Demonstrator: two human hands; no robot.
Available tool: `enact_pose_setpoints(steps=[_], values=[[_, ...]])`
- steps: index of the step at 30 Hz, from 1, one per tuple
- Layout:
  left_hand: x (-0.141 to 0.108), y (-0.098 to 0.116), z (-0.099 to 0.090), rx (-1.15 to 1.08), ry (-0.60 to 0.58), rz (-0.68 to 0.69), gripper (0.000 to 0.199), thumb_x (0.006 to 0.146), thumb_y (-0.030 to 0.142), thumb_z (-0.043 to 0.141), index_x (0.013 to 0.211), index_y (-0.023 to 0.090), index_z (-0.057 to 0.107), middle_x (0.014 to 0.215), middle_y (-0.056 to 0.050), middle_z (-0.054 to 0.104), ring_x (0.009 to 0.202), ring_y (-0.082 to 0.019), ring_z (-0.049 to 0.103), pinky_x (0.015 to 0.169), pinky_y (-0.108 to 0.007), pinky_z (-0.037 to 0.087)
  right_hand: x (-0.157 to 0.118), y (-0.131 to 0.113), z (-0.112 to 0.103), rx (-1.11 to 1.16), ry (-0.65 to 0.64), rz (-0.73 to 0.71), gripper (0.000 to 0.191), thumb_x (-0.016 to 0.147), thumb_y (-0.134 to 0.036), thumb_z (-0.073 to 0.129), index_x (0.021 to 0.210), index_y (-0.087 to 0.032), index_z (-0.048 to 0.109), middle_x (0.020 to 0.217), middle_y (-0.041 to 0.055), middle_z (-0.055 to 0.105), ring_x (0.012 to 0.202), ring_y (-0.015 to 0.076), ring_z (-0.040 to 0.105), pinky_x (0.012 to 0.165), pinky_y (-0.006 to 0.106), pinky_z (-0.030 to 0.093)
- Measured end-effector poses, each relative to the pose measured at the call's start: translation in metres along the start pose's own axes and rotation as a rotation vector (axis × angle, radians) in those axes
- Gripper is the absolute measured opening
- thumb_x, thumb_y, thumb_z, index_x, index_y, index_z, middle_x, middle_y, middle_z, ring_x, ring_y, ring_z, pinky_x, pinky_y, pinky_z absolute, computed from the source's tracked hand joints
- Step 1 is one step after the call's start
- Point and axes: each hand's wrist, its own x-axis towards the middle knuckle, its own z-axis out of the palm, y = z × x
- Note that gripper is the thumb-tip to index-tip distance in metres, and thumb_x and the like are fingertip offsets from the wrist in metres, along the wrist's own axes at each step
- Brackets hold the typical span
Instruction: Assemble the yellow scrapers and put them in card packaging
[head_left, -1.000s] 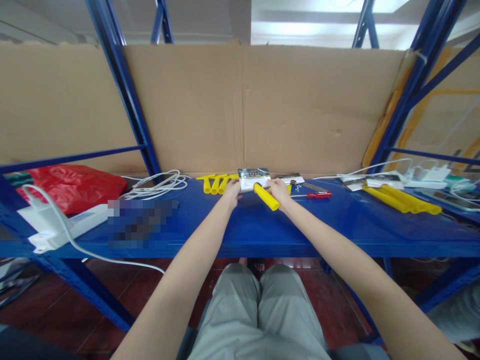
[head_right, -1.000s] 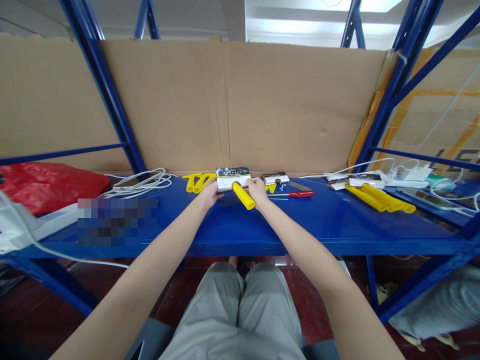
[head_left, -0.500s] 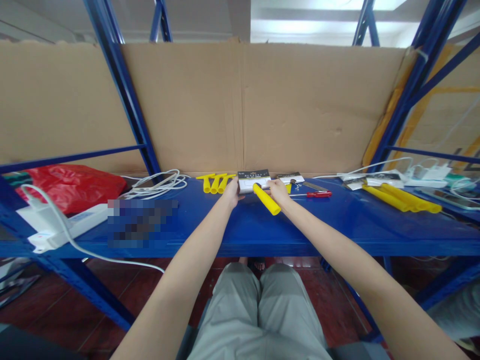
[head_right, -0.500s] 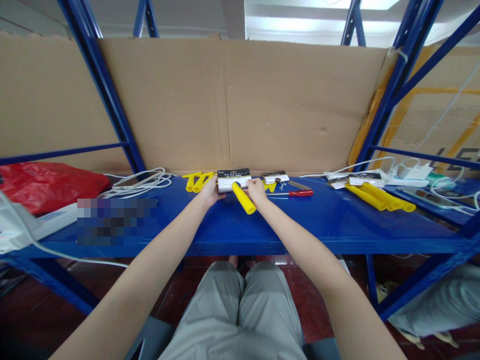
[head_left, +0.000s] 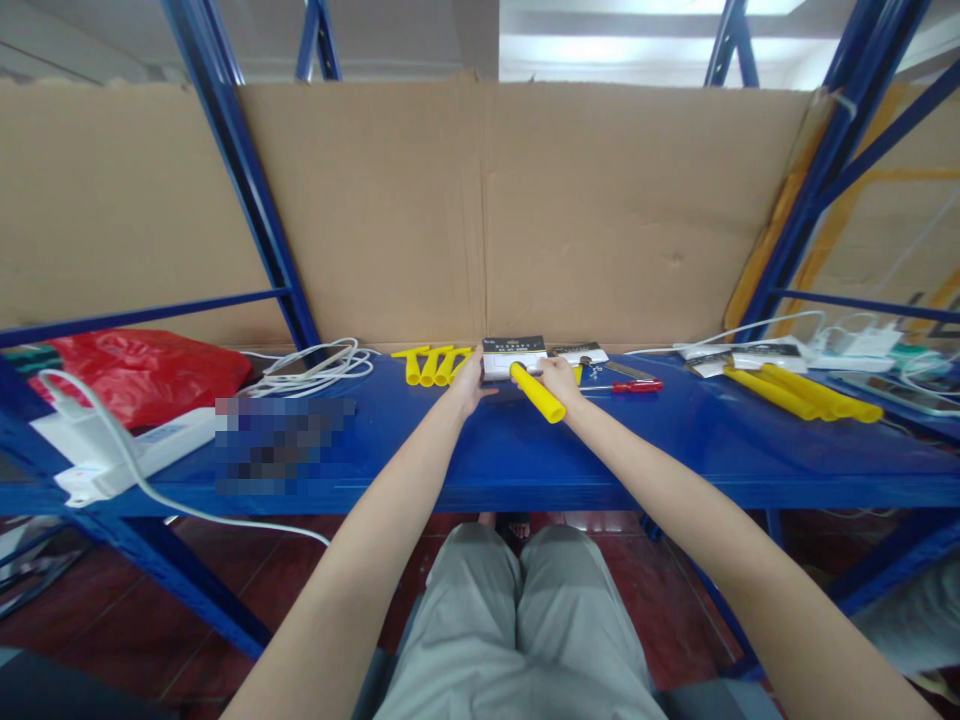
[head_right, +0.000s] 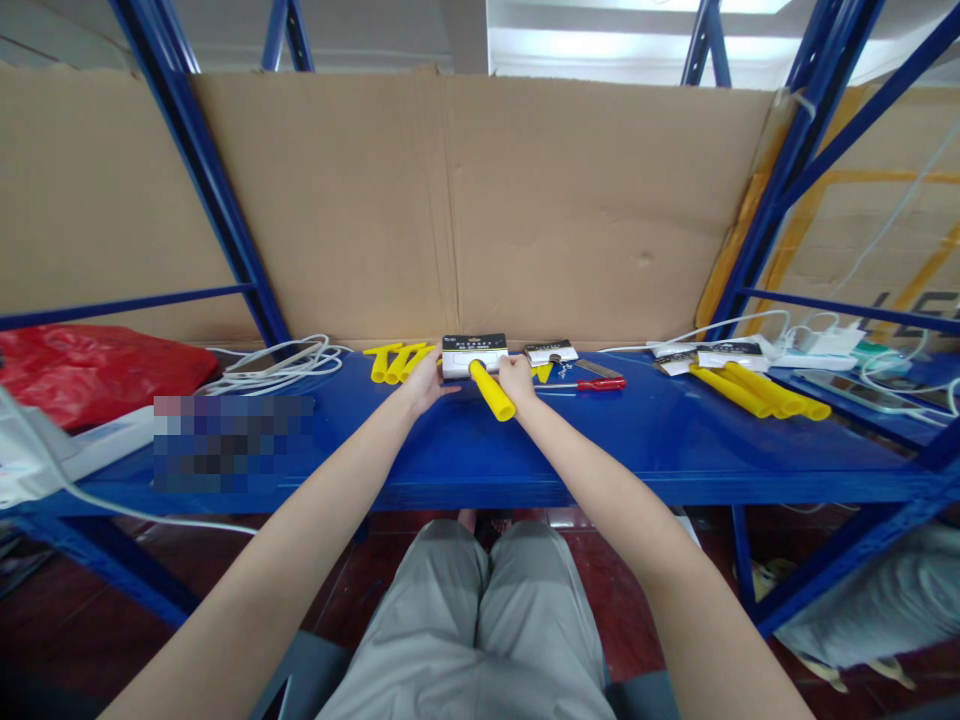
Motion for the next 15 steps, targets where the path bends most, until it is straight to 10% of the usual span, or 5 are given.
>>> enact_pose_setpoints(steps=[15], values=[[-0.004,-0.011,0.002,0.16,0.042,0.179,0.065,0.067,0.016,0.081,0.122,0.024,0.047,0.116,-0.009,0.068,0.104,-0.022,0.066,0.083,-0.035,0.054,-0.018,-0.008,0.007,0.087,0.007,0.117,0.012,0.092,-0.021,0.047,0.082,-0.024,0.041,0.073,-0.0023,0.062,0.059,0.0115,0.065,0.054,0.025,0.057]])
